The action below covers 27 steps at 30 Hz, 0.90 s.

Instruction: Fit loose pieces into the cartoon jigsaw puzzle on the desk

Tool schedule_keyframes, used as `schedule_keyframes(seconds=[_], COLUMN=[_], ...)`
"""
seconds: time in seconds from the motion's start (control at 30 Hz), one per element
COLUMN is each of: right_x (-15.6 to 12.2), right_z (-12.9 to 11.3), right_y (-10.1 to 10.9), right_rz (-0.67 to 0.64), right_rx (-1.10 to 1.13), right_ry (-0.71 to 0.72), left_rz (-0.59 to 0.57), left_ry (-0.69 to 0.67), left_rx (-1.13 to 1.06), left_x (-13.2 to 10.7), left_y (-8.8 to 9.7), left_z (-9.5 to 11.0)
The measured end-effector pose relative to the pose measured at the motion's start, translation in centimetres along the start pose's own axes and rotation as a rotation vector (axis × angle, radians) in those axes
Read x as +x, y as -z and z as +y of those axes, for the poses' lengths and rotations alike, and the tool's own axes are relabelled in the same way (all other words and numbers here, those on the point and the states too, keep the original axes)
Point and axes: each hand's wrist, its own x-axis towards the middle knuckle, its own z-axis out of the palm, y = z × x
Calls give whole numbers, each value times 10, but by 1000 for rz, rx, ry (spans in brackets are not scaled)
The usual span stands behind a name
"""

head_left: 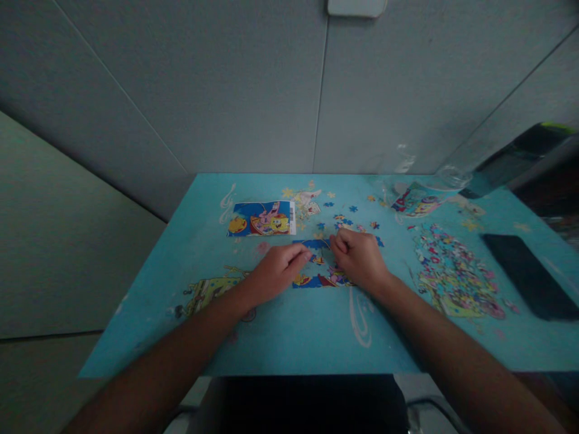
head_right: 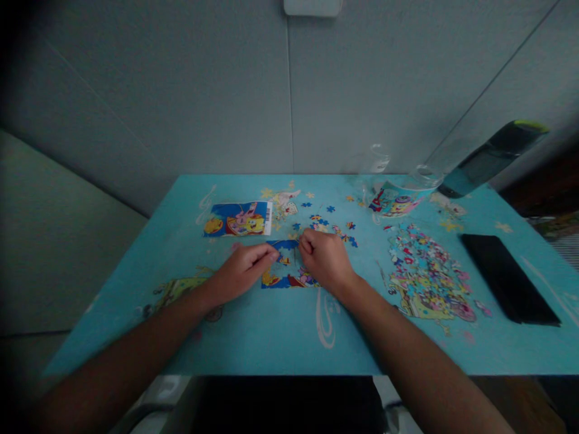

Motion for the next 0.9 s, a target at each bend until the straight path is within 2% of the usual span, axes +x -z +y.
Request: schedule_keyframes(seconds=[0.07, 0.2, 0.33, 0.47, 0.63, 0.9], right_x=[-2, -5, -4, -2, -2, -4], right_z=[-6, -15, -17, -17, -17, -15], right_y=[0, 0, 2, 3, 2, -1], right_rz=[-23, -94, -199, -230, -247, -304], right_rx=[26, 138, 199, 220, 210, 160], right_ry=[11, -54, -59, -58, -60, 15], left_rz=[34, 100, 156, 167, 185, 142], left_ry=[19, 64, 81, 90, 39, 4], left_rx=[-49, -151, -153, -147, -76, 41], left_x=[1, 1, 1, -1, -3, -5], left_y=[2, 2, 1, 3, 3, 0], left_z=[1, -2, -5, -1, 1, -2])
